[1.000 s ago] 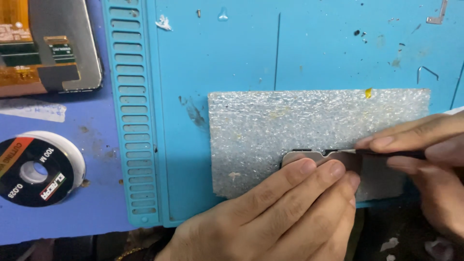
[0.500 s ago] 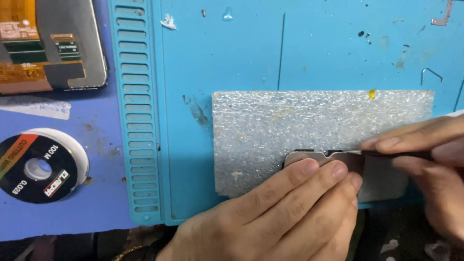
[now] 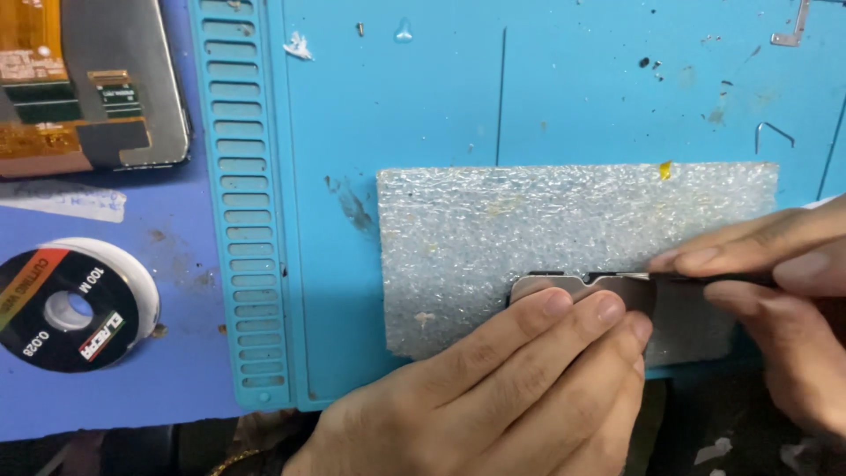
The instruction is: Cleaning a phone frame with tweezers and a brush to prepare for screen replacement
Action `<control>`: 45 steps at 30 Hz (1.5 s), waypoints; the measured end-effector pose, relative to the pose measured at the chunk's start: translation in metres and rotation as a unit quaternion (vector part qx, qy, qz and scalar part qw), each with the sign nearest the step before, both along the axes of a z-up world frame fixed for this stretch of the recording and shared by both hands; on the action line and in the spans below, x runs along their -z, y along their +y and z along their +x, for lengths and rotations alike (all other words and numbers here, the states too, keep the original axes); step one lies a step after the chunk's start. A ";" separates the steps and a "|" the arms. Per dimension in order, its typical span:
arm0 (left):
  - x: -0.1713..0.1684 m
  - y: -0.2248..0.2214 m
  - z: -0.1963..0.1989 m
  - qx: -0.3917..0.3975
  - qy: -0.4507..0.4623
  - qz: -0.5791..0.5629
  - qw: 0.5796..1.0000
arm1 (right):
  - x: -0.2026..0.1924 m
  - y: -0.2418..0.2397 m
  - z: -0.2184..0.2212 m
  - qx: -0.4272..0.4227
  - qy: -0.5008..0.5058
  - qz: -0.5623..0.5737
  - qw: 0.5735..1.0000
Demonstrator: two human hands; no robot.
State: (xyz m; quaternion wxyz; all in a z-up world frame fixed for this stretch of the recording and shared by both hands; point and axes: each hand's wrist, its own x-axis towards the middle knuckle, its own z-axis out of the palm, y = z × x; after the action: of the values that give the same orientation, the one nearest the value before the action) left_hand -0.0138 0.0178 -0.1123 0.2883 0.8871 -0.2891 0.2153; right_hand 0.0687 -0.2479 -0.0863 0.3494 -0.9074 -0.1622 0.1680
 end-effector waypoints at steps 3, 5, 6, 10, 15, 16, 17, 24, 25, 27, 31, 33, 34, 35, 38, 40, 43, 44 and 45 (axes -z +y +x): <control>-0.005 -0.001 0.001 0.015 0.026 -0.020 0.999 | -0.006 0.021 -0.012 -0.007 -0.062 0.075 0.995; -0.003 -0.001 0.001 0.010 0.018 -0.018 1.000 | -0.001 0.002 -0.005 0.005 -0.027 0.026 0.999; -0.003 0.000 0.001 0.004 0.006 -0.015 1.000 | 0.002 -0.006 0.000 0.016 0.004 -0.021 1.000; -0.003 -0.002 0.001 0.010 0.004 -0.017 1.000 | -0.014 0.017 0.001 -0.025 -0.021 0.025 0.999; -0.002 0.002 -0.001 0.004 -0.001 -0.032 0.999 | 0.006 0.000 -0.006 0.027 0.000 0.023 0.999; -0.002 0.004 -0.001 0.004 -0.001 -0.031 1.000 | 0.002 0.011 -0.011 0.027 0.000 0.024 0.999; -0.001 0.005 0.000 -0.001 -0.018 -0.008 1.000 | -0.001 0.020 -0.016 0.015 -0.040 0.052 0.998; 0.004 0.009 -0.003 -0.002 -0.042 0.000 0.999 | 0.010 0.009 -0.022 0.087 -0.011 0.070 0.994; 0.004 0.008 -0.004 -0.003 -0.042 0.000 0.999 | 0.005 0.013 -0.022 0.086 -0.011 0.070 0.994; 0.005 0.007 -0.003 -0.021 -0.058 0.012 0.998 | -0.004 0.022 -0.022 -0.023 -0.078 0.063 0.995; 0.005 0.011 -0.006 0.003 -0.031 -0.010 0.999 | 0.002 0.012 -0.014 0.030 -0.035 -0.005 0.999; 0.009 0.009 -0.005 -0.019 -0.073 0.021 0.997 | 0.012 0.004 -0.011 0.058 0.032 0.043 0.997; 0.007 0.008 -0.005 -0.017 -0.073 0.021 0.997 | 0.006 0.003 -0.004 0.060 0.032 0.042 0.997; 0.005 0.008 -0.004 -0.008 -0.060 0.005 0.998 | 0.001 0.001 0.003 0.012 0.039 0.029 0.999; 0.005 0.009 -0.005 -0.008 -0.055 -0.007 0.998 | -0.012 0.017 0.011 -0.034 0.043 0.010 0.998; 0.004 0.007 -0.004 -0.011 -0.064 -0.005 0.998 | -0.017 0.024 0.010 -0.026 0.040 0.003 0.999; 0.005 0.009 -0.004 -0.022 -0.067 0.005 0.997 | -0.014 0.030 -0.003 -0.039 0.025 0.003 0.999; 0.005 0.010 -0.005 -0.017 -0.068 0.007 0.998 | -0.010 0.033 -0.014 0.038 0.009 0.027 0.999; 0.006 0.011 -0.006 -0.012 -0.069 0.010 0.997 | -0.005 0.036 -0.025 0.116 -0.007 0.051 0.992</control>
State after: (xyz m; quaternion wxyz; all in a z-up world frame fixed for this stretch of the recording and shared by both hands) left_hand -0.0193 0.0285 -0.1179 0.2559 0.8764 -0.3001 0.2764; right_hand 0.0441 -0.2119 -0.0812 0.4111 -0.9023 -0.0668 0.1117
